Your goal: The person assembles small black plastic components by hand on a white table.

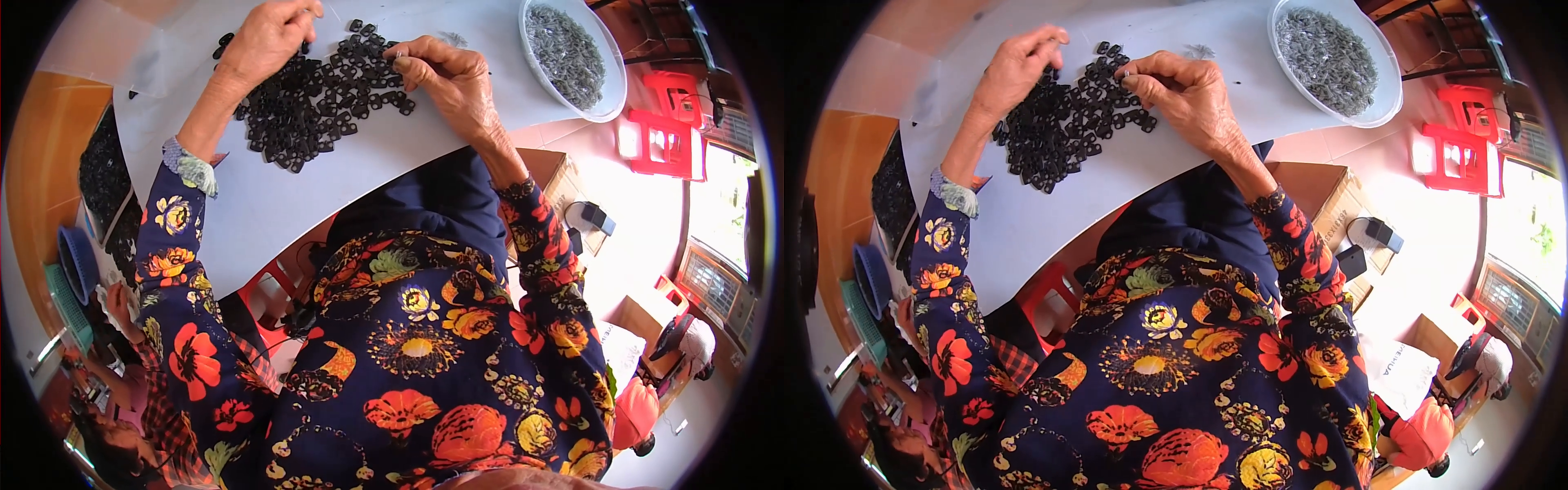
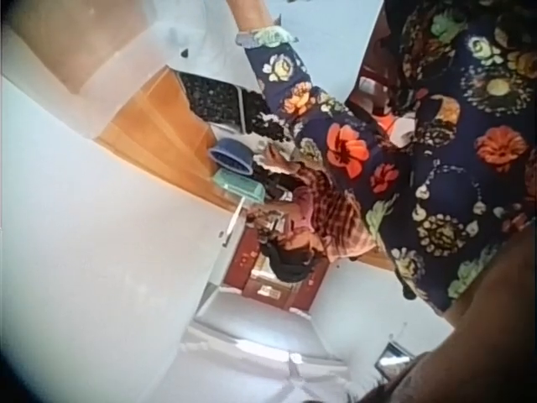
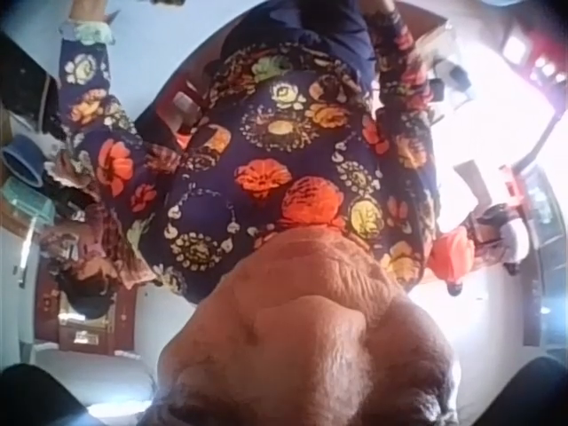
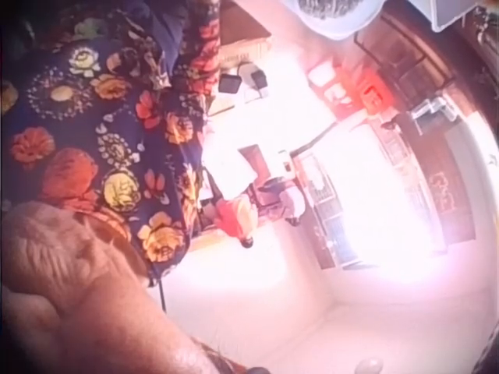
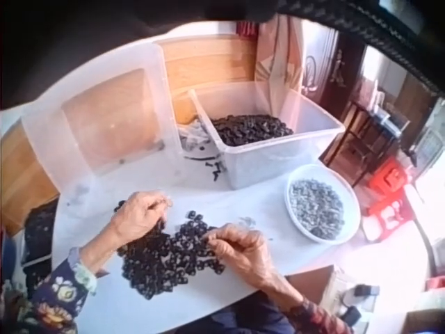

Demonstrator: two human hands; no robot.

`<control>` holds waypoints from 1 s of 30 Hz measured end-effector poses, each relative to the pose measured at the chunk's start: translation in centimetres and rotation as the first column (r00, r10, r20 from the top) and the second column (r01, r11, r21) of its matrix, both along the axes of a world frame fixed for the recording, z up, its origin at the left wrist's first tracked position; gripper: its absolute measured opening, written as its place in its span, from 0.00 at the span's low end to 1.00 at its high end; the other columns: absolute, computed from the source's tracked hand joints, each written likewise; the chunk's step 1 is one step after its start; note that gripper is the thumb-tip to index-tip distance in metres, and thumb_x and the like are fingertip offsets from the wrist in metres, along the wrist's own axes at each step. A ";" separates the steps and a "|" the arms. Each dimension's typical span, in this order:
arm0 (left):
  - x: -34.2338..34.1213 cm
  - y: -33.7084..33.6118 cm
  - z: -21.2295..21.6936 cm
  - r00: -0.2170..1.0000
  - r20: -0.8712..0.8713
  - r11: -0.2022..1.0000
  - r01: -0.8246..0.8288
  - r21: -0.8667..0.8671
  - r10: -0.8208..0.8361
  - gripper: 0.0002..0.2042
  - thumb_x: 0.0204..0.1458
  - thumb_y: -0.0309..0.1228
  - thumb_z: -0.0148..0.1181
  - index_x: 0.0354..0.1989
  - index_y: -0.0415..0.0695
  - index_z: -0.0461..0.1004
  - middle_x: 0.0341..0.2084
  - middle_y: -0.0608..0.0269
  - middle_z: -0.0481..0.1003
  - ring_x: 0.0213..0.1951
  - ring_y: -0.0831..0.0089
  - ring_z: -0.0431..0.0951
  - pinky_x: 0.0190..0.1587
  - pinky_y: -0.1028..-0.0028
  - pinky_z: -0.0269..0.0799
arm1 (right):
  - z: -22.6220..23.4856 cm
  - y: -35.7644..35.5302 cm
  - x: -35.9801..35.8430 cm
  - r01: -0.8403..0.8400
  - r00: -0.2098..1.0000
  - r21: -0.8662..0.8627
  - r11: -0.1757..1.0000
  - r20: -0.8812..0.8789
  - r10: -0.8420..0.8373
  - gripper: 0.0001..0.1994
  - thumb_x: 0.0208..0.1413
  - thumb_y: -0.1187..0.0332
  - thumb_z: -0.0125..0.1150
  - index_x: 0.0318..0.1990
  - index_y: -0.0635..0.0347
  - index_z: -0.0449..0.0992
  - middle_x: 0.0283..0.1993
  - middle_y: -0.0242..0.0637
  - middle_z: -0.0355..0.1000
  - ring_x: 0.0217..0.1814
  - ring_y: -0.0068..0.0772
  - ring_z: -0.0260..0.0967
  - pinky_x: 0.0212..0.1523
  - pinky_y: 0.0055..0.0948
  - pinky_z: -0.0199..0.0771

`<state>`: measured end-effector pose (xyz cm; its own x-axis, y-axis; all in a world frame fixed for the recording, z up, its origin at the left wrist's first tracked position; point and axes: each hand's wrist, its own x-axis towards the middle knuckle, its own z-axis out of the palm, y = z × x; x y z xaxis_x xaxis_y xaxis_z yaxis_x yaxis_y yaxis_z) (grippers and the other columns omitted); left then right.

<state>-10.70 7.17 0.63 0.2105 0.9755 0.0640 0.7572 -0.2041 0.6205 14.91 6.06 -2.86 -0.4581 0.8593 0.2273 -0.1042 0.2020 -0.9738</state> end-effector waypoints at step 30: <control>3.0 0.6 -0.4 0.993 -0.097 0.974 0.089 0.209 -0.069 0.06 0.50 0.27 0.52 0.33 0.38 0.68 0.25 0.58 0.70 0.33 0.61 0.68 0.39 0.68 0.66 | 0.1 -0.5 0.0 -0.011 0.996 -0.149 0.989 -0.085 -0.001 0.09 0.55 0.74 0.57 0.42 0.68 0.76 0.30 0.29 0.73 0.31 0.13 0.66 0.34 0.16 0.69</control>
<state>-7.74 7.77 0.28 0.3005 0.9216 0.2455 0.7833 -0.3853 0.4878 14.92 5.60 -2.78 -0.4473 0.8842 0.1348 -0.1877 0.0545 -0.9807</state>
